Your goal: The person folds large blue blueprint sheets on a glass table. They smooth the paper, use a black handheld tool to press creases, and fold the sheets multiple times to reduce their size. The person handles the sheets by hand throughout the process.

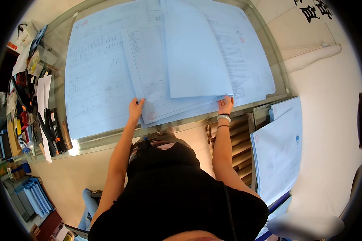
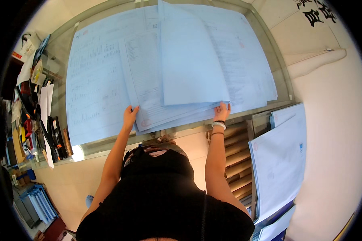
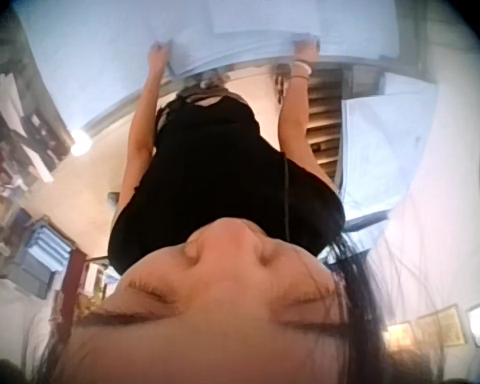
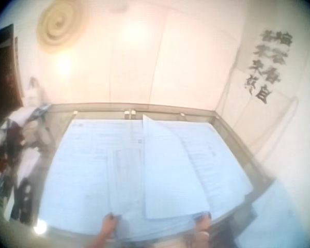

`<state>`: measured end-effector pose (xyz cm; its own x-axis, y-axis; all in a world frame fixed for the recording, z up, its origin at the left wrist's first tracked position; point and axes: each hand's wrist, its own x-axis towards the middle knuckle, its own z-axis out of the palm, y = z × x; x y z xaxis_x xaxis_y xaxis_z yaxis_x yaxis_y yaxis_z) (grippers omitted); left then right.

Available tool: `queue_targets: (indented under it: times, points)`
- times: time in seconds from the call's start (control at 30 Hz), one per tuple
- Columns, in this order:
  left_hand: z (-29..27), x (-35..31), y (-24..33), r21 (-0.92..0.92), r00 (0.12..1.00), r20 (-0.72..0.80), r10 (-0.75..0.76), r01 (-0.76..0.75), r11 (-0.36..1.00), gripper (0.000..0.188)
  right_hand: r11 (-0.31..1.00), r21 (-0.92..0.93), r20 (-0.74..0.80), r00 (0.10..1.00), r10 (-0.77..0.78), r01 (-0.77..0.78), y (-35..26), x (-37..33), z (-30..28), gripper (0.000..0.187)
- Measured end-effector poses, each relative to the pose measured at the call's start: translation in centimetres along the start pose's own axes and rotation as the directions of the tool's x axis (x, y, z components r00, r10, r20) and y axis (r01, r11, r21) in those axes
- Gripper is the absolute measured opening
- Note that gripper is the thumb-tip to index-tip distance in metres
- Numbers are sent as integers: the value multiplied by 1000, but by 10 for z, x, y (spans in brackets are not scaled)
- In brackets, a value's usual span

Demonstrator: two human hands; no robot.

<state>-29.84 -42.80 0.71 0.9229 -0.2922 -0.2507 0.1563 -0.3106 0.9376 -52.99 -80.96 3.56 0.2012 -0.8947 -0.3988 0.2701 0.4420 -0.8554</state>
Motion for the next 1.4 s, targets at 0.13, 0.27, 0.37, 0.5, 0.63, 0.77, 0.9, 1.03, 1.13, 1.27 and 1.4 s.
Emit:
queue_targets:
  times: [0.13,0.27,0.37,0.5,0.63,0.77,0.9,1.03,1.13,1.27,1.4]
  points:
    - [-4,-3,1,120,999,-43,-9,14,993,35,959,-283,246,968,48,24,-26,5,-9,98]
    - [-4,-3,4,62,1000,-8,-21,21,998,34,587,-767,255,962,-94,261,-36,28,0,66]
    - [-5,-1,1,25,999,2,-40,40,999,34,528,-814,178,969,-172,243,-20,64,-15,37]
    - [-1,-1,0,59,1000,-22,9,-7,998,33,657,-710,162,967,-197,253,-9,85,-35,21]
    - [-8,-4,-2,134,999,8,-52,50,990,33,773,-594,159,974,-162,225,-9,62,-31,10]
    - [-12,-3,-1,66,996,84,-35,29,997,28,891,-408,186,974,-131,198,-15,45,-36,5]
    - [-13,-7,6,36,990,134,-35,30,999,26,910,-343,211,963,-166,232,-14,46,-47,16]
    - [-15,-10,12,19,987,163,-13,11,1000,28,917,-322,283,948,-144,236,-14,56,-62,8]
    - [-20,-7,10,23,981,189,-47,44,999,29,762,-499,415,886,-209,413,-20,58,-59,6]
    - [-27,-12,18,77,968,239,-80,64,995,29,485,-720,485,860,-160,497,-30,59,-70,7]
    - [-27,-7,17,-71,947,319,-36,62,996,30,700,-579,452,879,-150,417,-21,61,-77,7]
